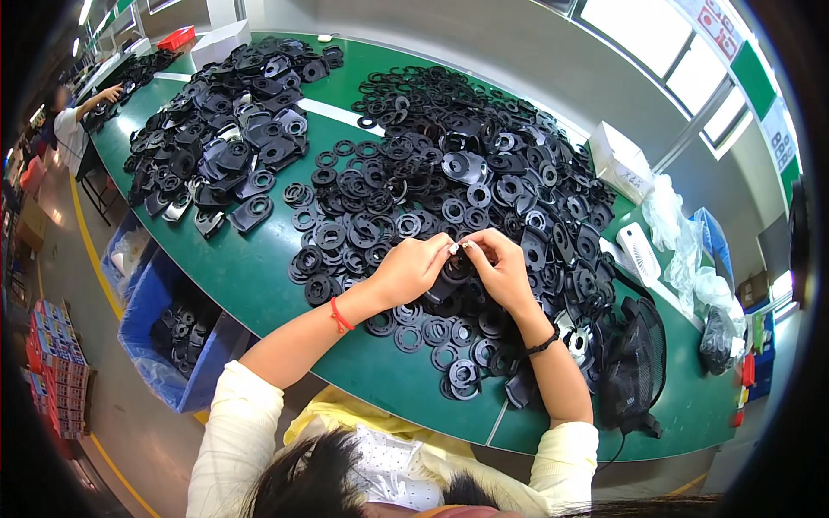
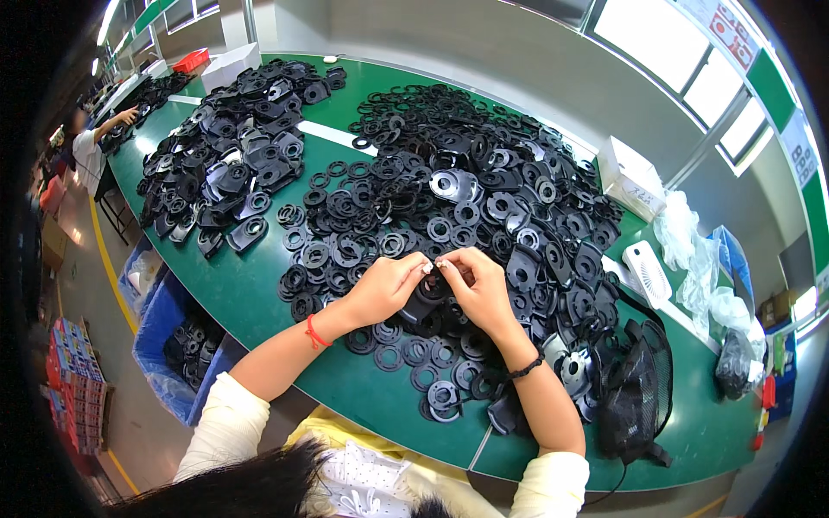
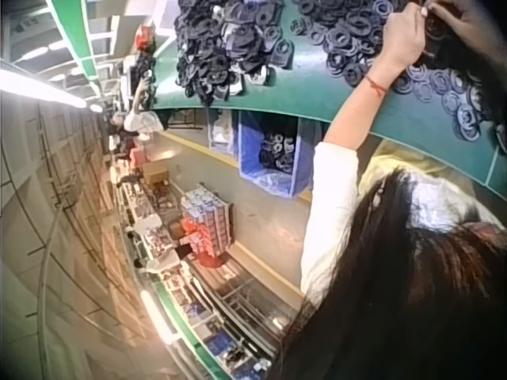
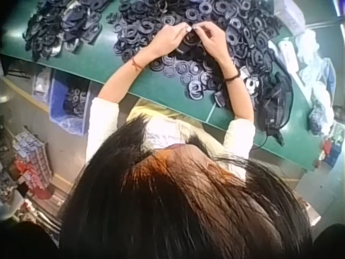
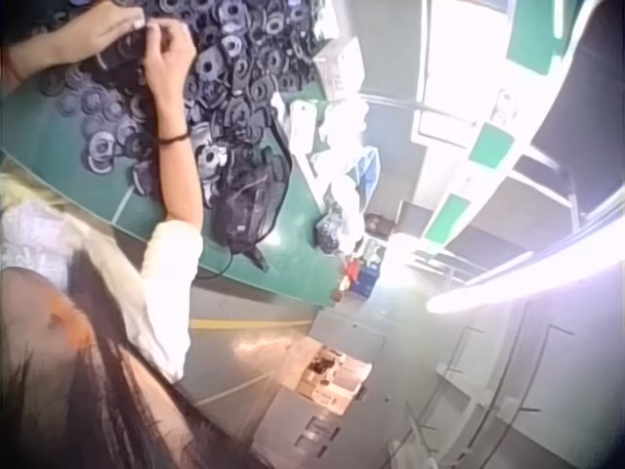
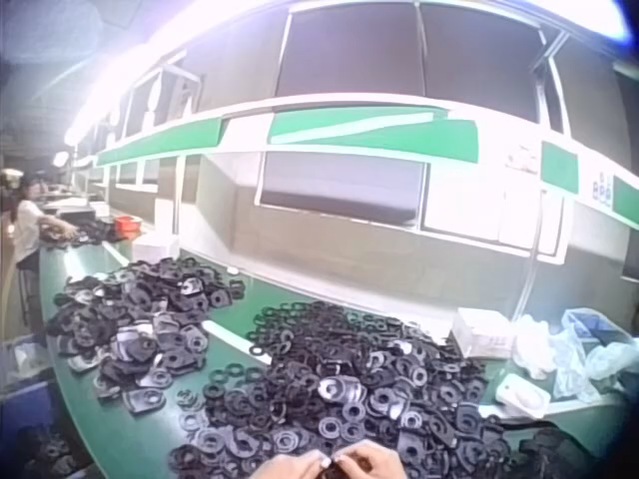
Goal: Inspecting and sorting small black plastic industrial components at a workbench.
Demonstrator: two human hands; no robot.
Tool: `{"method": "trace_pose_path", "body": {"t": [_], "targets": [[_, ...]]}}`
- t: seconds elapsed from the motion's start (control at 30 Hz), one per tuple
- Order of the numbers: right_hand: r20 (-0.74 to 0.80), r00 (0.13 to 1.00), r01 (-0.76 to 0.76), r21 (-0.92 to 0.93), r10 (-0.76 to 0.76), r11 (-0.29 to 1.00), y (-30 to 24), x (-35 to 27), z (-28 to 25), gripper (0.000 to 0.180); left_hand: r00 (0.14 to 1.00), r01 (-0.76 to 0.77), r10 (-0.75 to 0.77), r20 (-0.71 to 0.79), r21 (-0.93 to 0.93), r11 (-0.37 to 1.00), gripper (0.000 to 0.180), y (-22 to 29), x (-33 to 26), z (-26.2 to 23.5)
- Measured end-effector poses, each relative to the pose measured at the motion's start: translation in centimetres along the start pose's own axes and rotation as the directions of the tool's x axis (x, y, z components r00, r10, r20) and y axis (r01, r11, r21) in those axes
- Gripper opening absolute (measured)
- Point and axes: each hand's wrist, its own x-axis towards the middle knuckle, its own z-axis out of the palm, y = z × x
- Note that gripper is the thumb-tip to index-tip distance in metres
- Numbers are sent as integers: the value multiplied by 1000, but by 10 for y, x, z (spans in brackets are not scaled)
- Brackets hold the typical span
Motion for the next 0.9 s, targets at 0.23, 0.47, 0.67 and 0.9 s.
{"method": "trace_pose_path", "body": {"t": [0.23,0.47,0.67,0.9], "targets": [[67,998,-3,-61,7,998,-1,1,-2,11,996,70,-75,56,83,994,14,0,0,1],[-17,948,-296,310,317,903,-6,4,-7,15,930,364,-353,105,-403,840,28,0,8,-10],[177,973,-227,591,150,774,-9,1,-4,10,913,379,-377,152,-654,654,33,-3,11,-14],[338,929,-289,422,147,859,-5,-3,-9,24,974,222,-181,134,-697,681,34,-6,14,-17]]}}
